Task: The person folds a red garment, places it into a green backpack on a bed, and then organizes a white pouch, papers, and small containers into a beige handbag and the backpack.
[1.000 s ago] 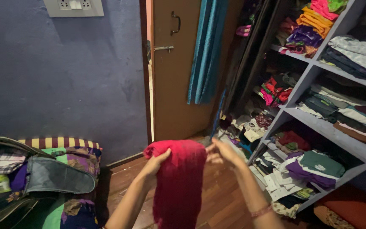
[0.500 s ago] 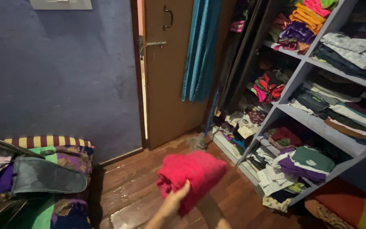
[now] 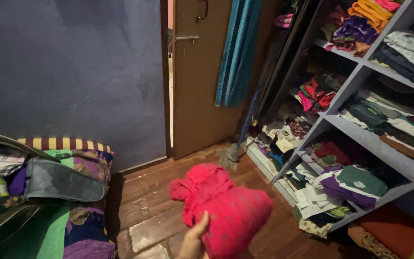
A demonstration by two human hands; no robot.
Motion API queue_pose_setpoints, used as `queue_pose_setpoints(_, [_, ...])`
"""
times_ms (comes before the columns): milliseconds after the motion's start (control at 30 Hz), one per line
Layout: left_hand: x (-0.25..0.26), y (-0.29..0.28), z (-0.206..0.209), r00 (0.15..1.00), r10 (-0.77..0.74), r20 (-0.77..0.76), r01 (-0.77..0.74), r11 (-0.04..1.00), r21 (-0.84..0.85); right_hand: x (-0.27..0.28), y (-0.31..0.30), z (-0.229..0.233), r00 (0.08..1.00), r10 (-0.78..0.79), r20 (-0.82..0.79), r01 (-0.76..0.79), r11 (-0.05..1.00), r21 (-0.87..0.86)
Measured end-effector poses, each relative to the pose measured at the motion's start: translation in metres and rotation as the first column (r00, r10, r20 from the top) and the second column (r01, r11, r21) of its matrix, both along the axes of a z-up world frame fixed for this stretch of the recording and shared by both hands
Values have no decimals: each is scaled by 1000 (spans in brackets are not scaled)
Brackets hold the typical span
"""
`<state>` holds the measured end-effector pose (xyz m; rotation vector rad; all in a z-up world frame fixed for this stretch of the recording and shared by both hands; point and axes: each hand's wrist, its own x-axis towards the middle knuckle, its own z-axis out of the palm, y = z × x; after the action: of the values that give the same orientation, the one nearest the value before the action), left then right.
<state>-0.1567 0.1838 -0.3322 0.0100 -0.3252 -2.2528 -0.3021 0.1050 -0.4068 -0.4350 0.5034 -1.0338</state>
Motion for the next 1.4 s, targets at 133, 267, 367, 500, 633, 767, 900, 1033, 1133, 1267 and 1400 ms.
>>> queue_pose_setpoints(133, [18, -16, 19, 998, 51, -47, -47, 995, 90, 3, 4, -5, 1000, -4, 30, 4, 1000, 12])
queue_pose_setpoints(267, [36, -77, -18, 817, 33, 575, -77, 996, 51, 5, 3, -8, 998, -18, 56, 18, 1000, 8])
queue_pose_setpoints(367, [61, -95, -25, 170, 198, 965, -14, 980, -199, 4, 4, -8, 996, -24, 81, 23, 1000, 14])
queue_pose_setpoints(500, [64, -49, 30, -556, 535, 636, 301, 843, -446, 3, 2, -4, 994, -37, 107, 37, 999, 0])
queue_pose_setpoints(633, [37, -3, 56, -456, 877, -153, 319, 1, -948, 7, 1, -6, 986, -42, 163, 42, 999, 4])
queue_pose_setpoints(767, [5, 10, 47, -268, 934, -238, 481, -85, -873, -5, -5, -8, 972, -59, 229, 54, 998, 30])
queue_pose_setpoints(900, [1, 2, 36, -295, 953, 65, 364, 175, -915, -14, -15, -26, 925, -110, 363, 79, 992, 98])
queue_pose_setpoints(1033, [6, -34, -2, -192, 924, 331, 114, 356, -928, -36, -37, -9, 840, -539, 56, 540, 821, -187])
queue_pose_setpoints(1133, [4, -61, -27, 484, 645, 591, -419, 764, -491, -57, -39, 39, 839, -498, -217, 460, 864, -206])
queue_pose_setpoints(1267, [0, -64, -34, 915, 277, 295, -314, 946, 85, -78, -26, 99, 805, -339, -487, 265, 940, -215])
queue_pose_setpoints(1400, [-11, -58, -35, 987, 141, 82, -152, 977, 148, -94, -17, 107, 788, -309, -533, 221, 949, -224])
